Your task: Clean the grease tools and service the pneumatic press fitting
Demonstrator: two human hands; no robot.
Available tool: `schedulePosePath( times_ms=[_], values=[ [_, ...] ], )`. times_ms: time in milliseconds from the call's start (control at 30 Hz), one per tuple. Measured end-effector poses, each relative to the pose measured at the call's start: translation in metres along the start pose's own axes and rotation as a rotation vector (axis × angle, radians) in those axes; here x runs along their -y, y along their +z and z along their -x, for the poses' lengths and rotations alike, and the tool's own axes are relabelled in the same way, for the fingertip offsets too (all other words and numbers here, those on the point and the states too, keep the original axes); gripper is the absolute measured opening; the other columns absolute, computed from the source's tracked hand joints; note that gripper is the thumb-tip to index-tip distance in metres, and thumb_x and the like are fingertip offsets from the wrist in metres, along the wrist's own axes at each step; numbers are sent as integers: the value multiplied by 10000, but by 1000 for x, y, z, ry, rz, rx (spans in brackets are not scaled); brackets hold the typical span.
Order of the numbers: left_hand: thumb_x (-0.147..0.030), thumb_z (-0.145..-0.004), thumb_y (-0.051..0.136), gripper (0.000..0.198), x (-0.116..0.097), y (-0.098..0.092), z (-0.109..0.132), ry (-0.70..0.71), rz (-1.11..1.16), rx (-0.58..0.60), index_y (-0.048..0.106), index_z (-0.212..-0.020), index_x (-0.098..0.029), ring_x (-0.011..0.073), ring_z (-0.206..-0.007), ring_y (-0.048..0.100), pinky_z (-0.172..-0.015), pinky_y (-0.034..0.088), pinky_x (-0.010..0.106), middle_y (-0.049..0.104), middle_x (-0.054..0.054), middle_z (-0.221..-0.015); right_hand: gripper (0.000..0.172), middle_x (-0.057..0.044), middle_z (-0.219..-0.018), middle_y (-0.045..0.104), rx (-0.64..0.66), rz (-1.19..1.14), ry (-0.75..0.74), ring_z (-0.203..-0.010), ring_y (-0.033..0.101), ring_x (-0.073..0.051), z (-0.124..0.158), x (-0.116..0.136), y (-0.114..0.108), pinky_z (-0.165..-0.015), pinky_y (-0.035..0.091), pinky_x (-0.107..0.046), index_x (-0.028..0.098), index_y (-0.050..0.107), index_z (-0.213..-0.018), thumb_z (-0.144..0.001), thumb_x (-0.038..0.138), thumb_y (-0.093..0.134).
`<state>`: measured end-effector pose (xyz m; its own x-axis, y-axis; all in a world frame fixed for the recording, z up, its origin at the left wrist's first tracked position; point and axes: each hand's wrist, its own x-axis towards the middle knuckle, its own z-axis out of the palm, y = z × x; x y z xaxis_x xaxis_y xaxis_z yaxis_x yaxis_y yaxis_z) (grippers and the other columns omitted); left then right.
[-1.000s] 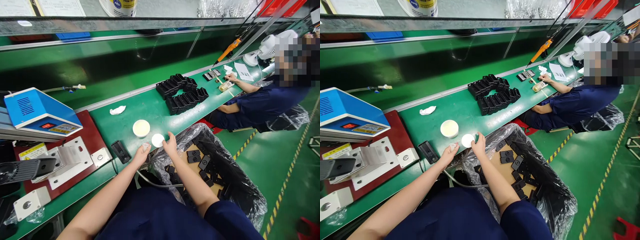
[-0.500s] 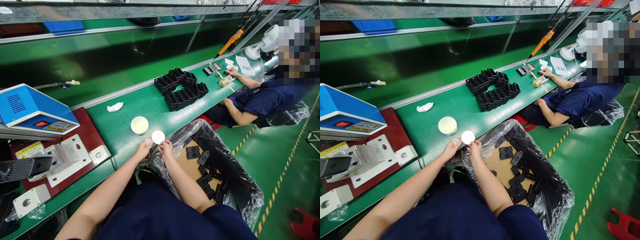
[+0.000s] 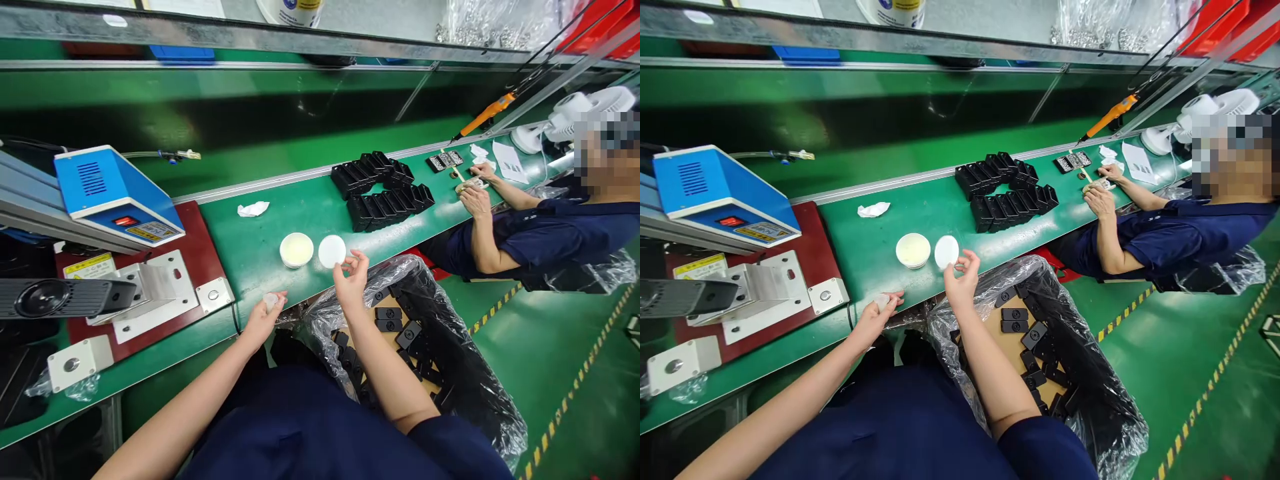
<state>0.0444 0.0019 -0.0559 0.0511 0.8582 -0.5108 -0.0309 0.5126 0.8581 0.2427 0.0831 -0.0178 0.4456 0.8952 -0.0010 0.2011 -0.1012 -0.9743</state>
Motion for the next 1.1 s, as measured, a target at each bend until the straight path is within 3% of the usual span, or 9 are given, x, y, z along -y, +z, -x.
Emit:
schedulePosePath(
  times_ms=[167, 333, 633, 1100],
  values=[
    [-666, -718, 594, 526, 3, -18, 16, 6, 52, -91, 592, -918, -180, 289, -1089, 608, -927, 466, 441, 618, 141, -1225, 414, -43, -872, 621, 267, 398, -687, -804, 586, -179, -10, 26, 22, -758, 484, -335, 182, 399, -1233, -835, 168, 513],
    [-649, -741, 577, 501, 10, -25, 22, 16, 75, -108, 589, -925, -183, 292, -1089, 610, -936, 460, 464, 613, 150, -1230, 352, -95, -914, 649, 453, 739, -975, -842, 587, -219, -14, 21, 35, -738, 448, -358, 138, 427, -1261, -910, 127, 407],
    [-613, -771, 559, 434, 17, -29, 31, 30, 89, -123, 581, -908, -201, 295, -1091, 615, -930, 470, 471, 628, 141, -1214, 323, -104, -872, 657, 551, 867, -1041, -881, 560, -232, -4, 2, 43, -747, 386, -365, 106, 522, -1222, -925, 123, 396],
    [-620, -755, 574, 462, 26, -30, 37, 42, 80, -159, 612, -905, -184, 290, -1048, 626, -909, 469, 444, 659, 135, -1153, 338, -102, -901, 662, 549, 881, -949, -912, 556, -225, 4, -8, 47, -776, 388, -358, 133, 541, -1225, -916, 124, 407]
  ],
)
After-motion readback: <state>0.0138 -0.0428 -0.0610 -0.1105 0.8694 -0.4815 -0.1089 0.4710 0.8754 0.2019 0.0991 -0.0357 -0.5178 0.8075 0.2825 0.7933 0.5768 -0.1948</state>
